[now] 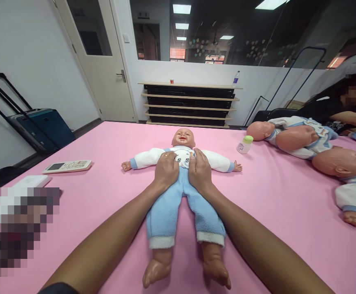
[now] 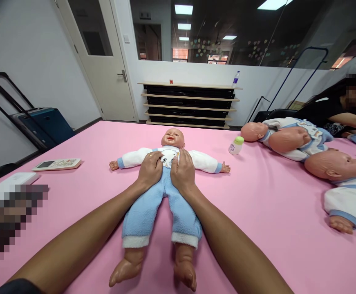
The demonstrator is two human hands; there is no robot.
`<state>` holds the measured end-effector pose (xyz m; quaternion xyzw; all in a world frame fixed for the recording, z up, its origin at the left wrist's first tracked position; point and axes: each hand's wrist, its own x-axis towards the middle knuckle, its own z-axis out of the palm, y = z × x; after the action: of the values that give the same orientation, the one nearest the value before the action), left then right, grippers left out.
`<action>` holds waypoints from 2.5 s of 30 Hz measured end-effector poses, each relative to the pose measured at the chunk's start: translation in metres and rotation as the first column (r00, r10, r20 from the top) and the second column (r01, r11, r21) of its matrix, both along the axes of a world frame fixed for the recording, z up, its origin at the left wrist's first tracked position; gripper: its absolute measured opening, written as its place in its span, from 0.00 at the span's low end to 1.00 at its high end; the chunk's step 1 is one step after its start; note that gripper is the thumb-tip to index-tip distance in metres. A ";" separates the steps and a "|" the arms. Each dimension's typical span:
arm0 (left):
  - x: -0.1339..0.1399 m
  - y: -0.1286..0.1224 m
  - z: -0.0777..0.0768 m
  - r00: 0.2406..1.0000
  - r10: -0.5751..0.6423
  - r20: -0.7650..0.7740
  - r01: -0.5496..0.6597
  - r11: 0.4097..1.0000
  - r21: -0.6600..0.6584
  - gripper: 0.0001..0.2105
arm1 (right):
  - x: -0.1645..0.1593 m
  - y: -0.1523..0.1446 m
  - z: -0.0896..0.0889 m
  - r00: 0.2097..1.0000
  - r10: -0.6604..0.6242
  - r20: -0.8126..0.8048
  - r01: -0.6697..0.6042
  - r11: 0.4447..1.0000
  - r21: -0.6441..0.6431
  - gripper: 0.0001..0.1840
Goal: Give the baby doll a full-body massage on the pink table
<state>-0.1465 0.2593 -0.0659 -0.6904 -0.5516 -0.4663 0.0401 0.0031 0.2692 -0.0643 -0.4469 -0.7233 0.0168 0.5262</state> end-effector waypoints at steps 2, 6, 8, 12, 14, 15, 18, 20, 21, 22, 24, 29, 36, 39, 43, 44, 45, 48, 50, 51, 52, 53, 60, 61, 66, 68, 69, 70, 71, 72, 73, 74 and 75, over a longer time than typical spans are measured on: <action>0.000 -0.001 0.000 1.000 0.019 0.002 -0.019 1.000 0.013 0.12 | 0.000 -0.002 0.002 1.000 0.023 -0.007 -0.023 0.999 0.048 0.21; 0.000 -0.005 0.003 0.998 0.049 0.040 -0.050 0.998 0.034 0.10 | 0.000 -0.009 0.008 0.979 0.188 0.084 -0.197 0.972 0.128 0.12; 0.001 -0.007 0.005 0.997 0.036 0.067 -0.040 0.998 0.056 0.10 | 0.000 -0.010 0.011 0.942 0.294 0.165 -0.312 0.945 0.101 0.09; 0.003 -0.014 0.009 0.997 -0.021 0.072 0.013 0.995 0.099 0.11 | -0.002 -0.009 0.016 0.867 0.423 0.263 -0.439 0.898 0.002 0.13; 0.004 -0.017 0.011 0.997 -0.054 0.050 0.048 0.993 0.108 0.10 | -0.004 -0.006 0.018 0.850 0.438 0.293 -0.448 0.893 -0.033 0.15; 0.004 -0.019 0.012 0.997 -0.070 0.038 0.065 0.992 0.110 0.09 | -0.005 -0.005 0.018 0.847 0.435 0.305 -0.443 0.895 -0.044 0.16; 0.005 -0.021 0.014 0.994 -0.111 0.011 0.109 0.988 0.112 0.10 | -0.006 -0.001 0.017 0.854 0.405 0.326 -0.405 0.911 -0.072 0.20; 0.005 -0.022 0.015 0.992 -0.127 0.001 0.126 0.986 0.109 0.10 | -0.006 0.002 0.016 0.867 0.364 0.340 -0.350 0.931 -0.104 0.22; 0.005 -0.022 0.015 0.991 -0.132 -0.003 0.132 0.985 0.108 0.10 | -0.005 0.002 0.014 0.874 0.338 0.348 -0.313 0.941 -0.127 0.22; 0.005 -0.021 0.015 0.991 -0.137 -0.006 0.137 0.985 0.107 0.10 | -0.005 0.003 0.013 0.881 0.310 0.357 -0.273 0.950 -0.150 0.23; 0.005 -0.021 0.014 0.989 -0.144 -0.012 0.145 0.983 0.109 0.10 | -0.004 0.005 0.010 0.896 0.252 0.367 -0.195 0.963 -0.185 0.23; 0.004 -0.019 0.013 0.988 -0.150 -0.028 0.152 0.982 0.115 0.10 | -0.004 0.007 0.004 0.947 0.066 0.315 0.001 0.978 -0.207 0.25; 0.005 -0.018 0.012 0.982 -0.175 -0.069 0.182 0.977 0.107 0.10 | 0.000 0.005 0.003 0.973 -0.146 0.180 0.179 0.966 -0.186 0.14; 0.004 -0.015 0.010 0.957 -0.263 -0.124 0.275 0.957 0.095 0.12 | 0.003 0.006 0.000 0.979 -0.171 0.106 0.186 0.970 -0.154 0.14; 0.002 -0.009 0.007 0.910 -0.355 -0.215 0.366 0.931 0.008 0.16 | 0.004 0.008 -0.005 0.991 -0.131 0.002 0.131 0.991 -0.040 0.21; 0.002 -0.007 0.007 0.911 -0.351 -0.218 0.356 0.934 -0.018 0.17 | 0.004 0.008 -0.006 0.994 -0.110 -0.013 0.110 0.994 -0.017 0.21; 0.001 -0.006 0.007 0.915 -0.341 -0.216 0.340 0.939 -0.043 0.17 | 0.003 0.007 -0.006 0.996 -0.084 -0.022 0.084 0.996 0.006 0.21; 0.001 0.000 0.006 0.937 -0.291 -0.192 0.279 0.956 -0.088 0.18 | 0.002 0.006 -0.005 1.000 -0.011 -0.028 0.012 0.998 0.056 0.20; 0.001 0.002 0.005 0.956 -0.239 -0.171 0.223 0.969 -0.107 0.18 | 0.002 0.004 -0.004 1.000 0.018 -0.026 -0.016 0.998 0.067 0.19; 0.001 0.003 0.004 0.967 -0.205 -0.154 0.189 0.976 -0.113 0.17 | 0.002 0.004 -0.003 0.999 0.027 -0.025 -0.025 0.997 0.068 0.18; 0.001 0.004 0.003 0.977 -0.168 -0.133 0.153 0.982 -0.114 0.17 | 0.001 0.004 -0.003 0.999 0.034 -0.024 -0.032 0.997 0.068 0.18; 0.001 0.004 0.002 0.985 -0.130 -0.110 0.118 0.987 -0.109 0.17 | 0.001 0.003 -0.002 0.999 0.038 -0.023 -0.037 0.997 0.068 0.17; 0.003 -0.006 0.004 0.996 0.058 -0.062 -0.057 0.998 0.004 0.05 | 0.001 0.004 0.000 0.999 0.043 -0.003 -0.043 0.997 0.065 0.17; 0.003 -0.007 0.005 0.995 0.066 -0.073 -0.065 0.998 0.017 0.03 | 0.001 0.003 0.000 0.999 0.045 -0.002 -0.044 0.996 0.071 0.17; 0.003 -0.012 0.007 0.996 0.028 -0.086 -0.021 0.996 0.084 0.06 | 0.003 -0.006 0.006 0.988 0.152 0.025 -0.155 0.977 0.150 0.11; 0.003 -0.012 0.007 0.998 0.000 -0.057 0.007 0.993 0.117 0.07 | 0.004 -0.008 0.009 0.964 0.246 0.097 -0.258 0.956 0.139 0.08; 0.003 -0.013 0.007 0.999 -0.011 -0.038 0.016 0.991 0.130 0.08 | 0.004 -0.008 0.011 0.946 0.292 0.143 -0.309 0.944 0.113 0.08; 0.003 -0.013 0.007 1.000 -0.022 -0.020 0.024 0.990 0.139 0.08 | 0.003 -0.007 0.012 0.924 0.333 0.187 -0.352 0.933 0.080 0.09; 0.002 -0.014 0.007 0.999 -0.034 -0.007 0.035 0.989 0.144 0.07 | 0.002 -0.007 0.013 0.904 0.365 0.222 -0.384 0.922 0.047 0.10; 0.002 -0.014 0.008 0.999 -0.049 0.000 0.049 0.988 0.145 0.06 | 0.002 -0.006 0.014 0.889 0.387 0.246 -0.404 0.915 0.019 0.11; 0.002 -0.015 0.008 0.998 -0.065 0.000 0.065 0.988 0.143 0.06 | 0.001 -0.004 0.014 0.880 0.400 0.258 -0.413 0.911 -0.004 0.12; 0.002 -0.016 0.009 0.997 -0.081 -0.004 0.080 0.987 0.141 0.05 | 0.000 -0.003 0.015 0.876 0.405 0.262 -0.413 0.910 -0.024 0.13; 0.002 -0.016 0.009 0.996 -0.094 -0.011 0.095 0.986 0.140 0.05 | -0.001 -0.002 0.014 0.877 0.403 0.262 -0.407 0.912 -0.043 0.14</action>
<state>-0.1440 0.2434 -0.0569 -0.7124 -0.4841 -0.5036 0.0677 0.0024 0.2675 -0.0498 -0.2803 -0.8646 0.0615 0.4125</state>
